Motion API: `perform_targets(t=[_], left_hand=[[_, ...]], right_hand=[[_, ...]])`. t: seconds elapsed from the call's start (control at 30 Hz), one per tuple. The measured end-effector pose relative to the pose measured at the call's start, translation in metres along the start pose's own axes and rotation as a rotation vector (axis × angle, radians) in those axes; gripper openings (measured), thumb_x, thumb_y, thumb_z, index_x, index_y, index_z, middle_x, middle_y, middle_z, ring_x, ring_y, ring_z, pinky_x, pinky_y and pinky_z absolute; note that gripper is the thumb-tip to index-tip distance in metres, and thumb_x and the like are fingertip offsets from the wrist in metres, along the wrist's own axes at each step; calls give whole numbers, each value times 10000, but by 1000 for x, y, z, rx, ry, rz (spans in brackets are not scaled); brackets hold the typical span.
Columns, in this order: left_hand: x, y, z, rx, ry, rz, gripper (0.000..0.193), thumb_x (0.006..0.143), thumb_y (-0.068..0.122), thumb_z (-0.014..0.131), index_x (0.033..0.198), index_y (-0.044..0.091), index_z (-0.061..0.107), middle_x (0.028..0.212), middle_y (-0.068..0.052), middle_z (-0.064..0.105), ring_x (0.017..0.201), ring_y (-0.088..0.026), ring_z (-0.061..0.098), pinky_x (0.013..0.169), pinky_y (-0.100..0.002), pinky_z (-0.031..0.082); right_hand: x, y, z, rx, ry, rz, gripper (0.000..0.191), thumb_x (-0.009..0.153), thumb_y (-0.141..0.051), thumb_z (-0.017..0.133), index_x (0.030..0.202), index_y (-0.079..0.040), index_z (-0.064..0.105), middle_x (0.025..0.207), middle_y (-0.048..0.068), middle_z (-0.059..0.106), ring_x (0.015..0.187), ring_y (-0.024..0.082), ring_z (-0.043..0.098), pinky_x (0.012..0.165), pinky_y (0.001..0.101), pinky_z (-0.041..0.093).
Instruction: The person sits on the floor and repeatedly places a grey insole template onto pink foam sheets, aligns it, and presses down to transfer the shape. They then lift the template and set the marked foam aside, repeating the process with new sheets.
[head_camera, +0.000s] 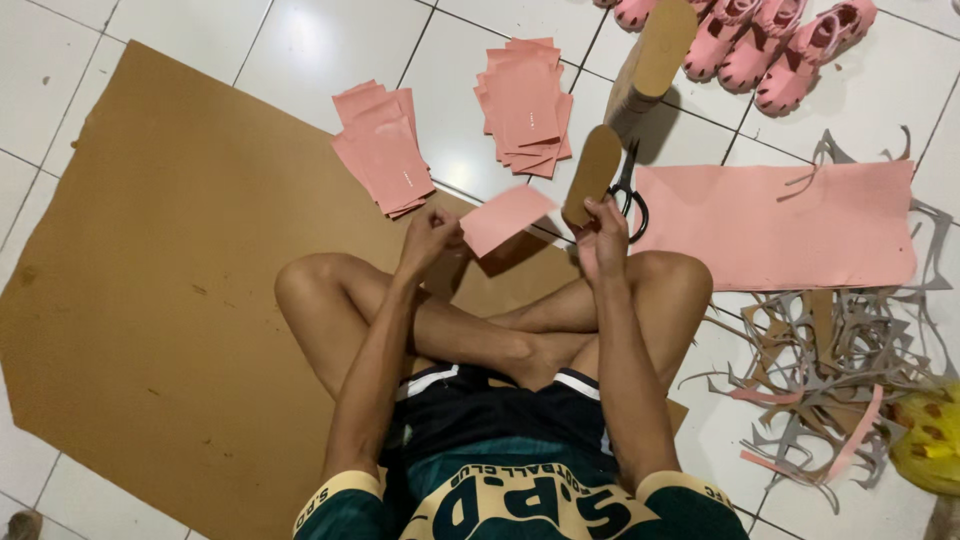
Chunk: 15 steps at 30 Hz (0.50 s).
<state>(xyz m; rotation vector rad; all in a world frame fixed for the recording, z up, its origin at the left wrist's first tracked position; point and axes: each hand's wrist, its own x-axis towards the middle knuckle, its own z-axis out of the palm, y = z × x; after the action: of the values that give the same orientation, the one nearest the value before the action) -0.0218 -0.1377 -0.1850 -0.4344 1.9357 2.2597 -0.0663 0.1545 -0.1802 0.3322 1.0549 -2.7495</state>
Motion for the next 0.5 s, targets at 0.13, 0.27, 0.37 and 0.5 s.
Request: perform_targets(t=[0.13,0.27,0.37,0.5], left_hand=[[-11,-18,15,236,202,-124,219,962,148,704,983,-41,595,842,-145,684,671,-156,634,565,-311,536],[-25,-24,26,529,209,-3,362,817,136,804,1075,-23,606,861,-124,709,732,-186,694,643,-323,590],[-32,-27,28,620,143,115,267,856,121,753,1073,-25,697,904,-134,758,787,-220,749,725,-334,603],[-53,-35,28,871,-121,474,142,938,57,665,1066,-4,672,983,-182,733,916,-358,710,832,-431,584]], right_hand=[[-6,3,6,-127,54,50,248,897,-86,723,1115,8,649,1037,91,702,953,237,725,878,422,615],[-14,7,14,-265,0,81,252,928,-121,759,1106,29,666,1002,107,723,897,216,733,787,361,627],[-19,10,21,-409,13,108,262,936,-166,746,1093,30,674,975,103,744,835,200,740,737,322,626],[-21,13,24,-466,24,133,256,970,-218,721,1061,17,673,939,98,738,776,178,731,687,293,609]])
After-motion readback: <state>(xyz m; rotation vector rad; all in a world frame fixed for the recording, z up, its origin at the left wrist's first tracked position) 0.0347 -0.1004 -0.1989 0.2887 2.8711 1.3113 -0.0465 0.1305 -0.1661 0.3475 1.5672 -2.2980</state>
